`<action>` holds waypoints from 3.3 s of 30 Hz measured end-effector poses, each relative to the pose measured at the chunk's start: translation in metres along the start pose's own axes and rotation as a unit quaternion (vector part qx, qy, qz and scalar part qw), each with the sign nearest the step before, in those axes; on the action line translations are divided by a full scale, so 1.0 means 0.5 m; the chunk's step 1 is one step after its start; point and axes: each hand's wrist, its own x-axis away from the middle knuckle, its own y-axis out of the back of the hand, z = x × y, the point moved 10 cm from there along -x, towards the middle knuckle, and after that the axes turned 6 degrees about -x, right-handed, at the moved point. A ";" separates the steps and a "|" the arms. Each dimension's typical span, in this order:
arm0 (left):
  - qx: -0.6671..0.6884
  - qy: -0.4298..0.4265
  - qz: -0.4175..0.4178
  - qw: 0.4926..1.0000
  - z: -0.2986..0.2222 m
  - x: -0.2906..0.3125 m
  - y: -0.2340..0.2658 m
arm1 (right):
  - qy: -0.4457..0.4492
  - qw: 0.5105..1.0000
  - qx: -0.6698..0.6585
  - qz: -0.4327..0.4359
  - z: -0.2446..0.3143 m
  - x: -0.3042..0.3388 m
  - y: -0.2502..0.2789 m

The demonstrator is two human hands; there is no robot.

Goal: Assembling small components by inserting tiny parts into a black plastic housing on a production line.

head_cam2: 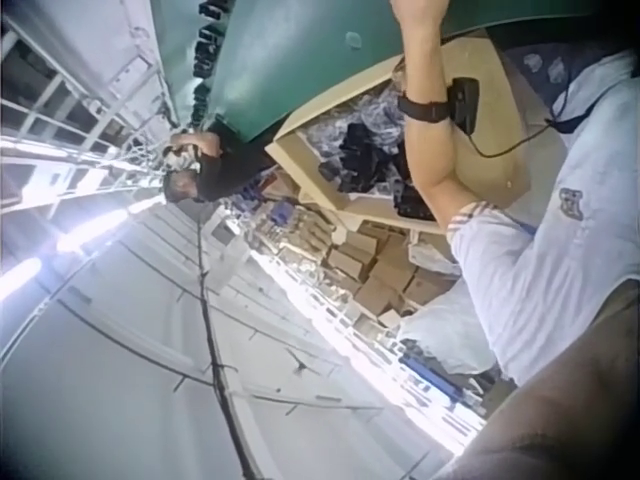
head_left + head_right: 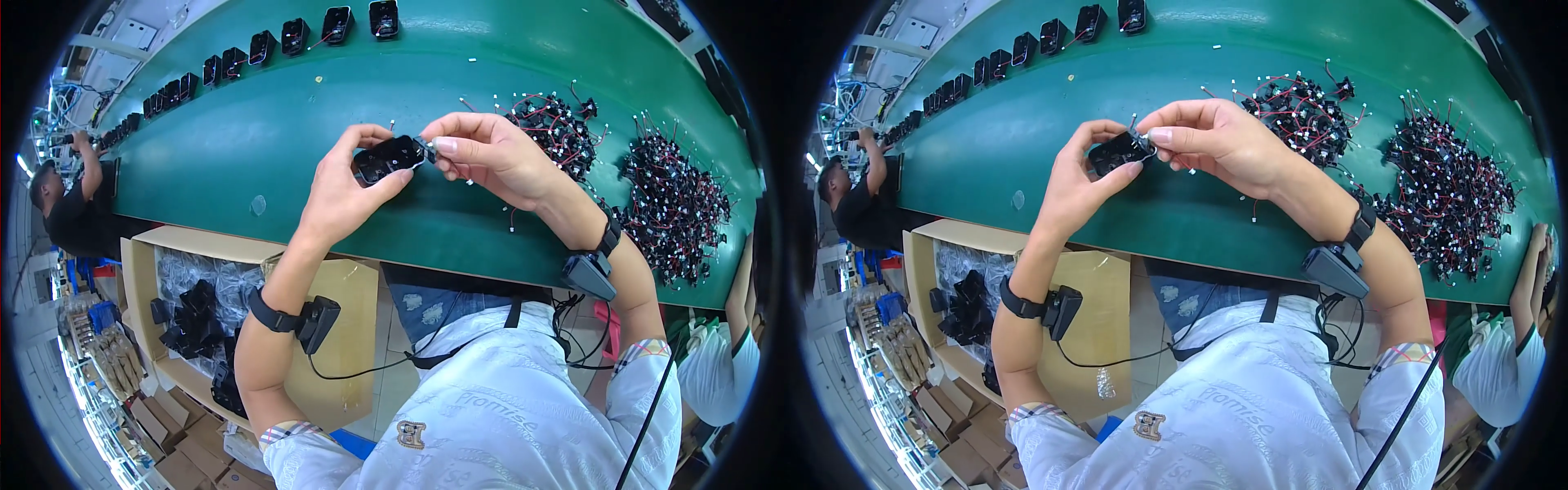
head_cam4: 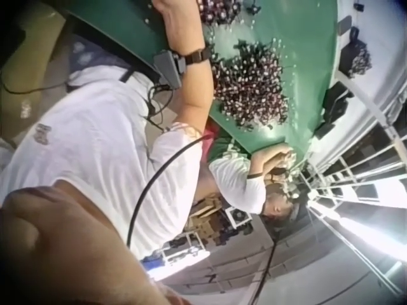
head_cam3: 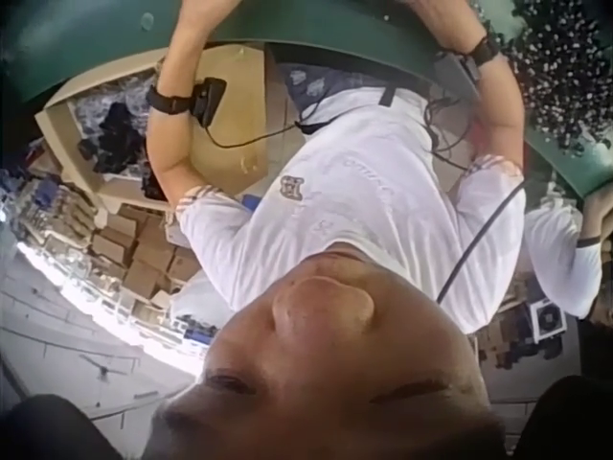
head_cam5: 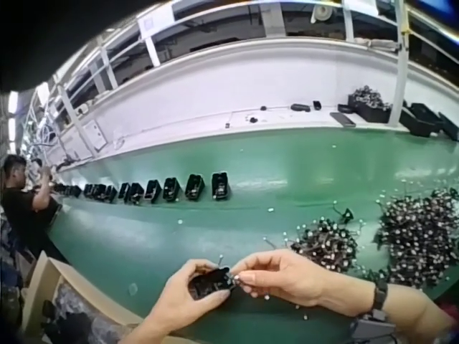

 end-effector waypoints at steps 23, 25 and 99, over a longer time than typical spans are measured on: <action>0.223 -0.112 0.037 0.968 -0.095 0.018 0.002 | 0.374 0.745 0.548 -0.070 0.131 0.087 -0.122; 0.188 -0.162 -0.021 0.969 -0.104 0.027 0.018 | 0.369 0.751 0.541 -0.083 0.133 0.090 -0.122; -0.171 -0.103 -0.143 0.969 -0.023 0.061 0.154 | 0.201 0.526 0.823 -0.078 0.232 -0.321 0.108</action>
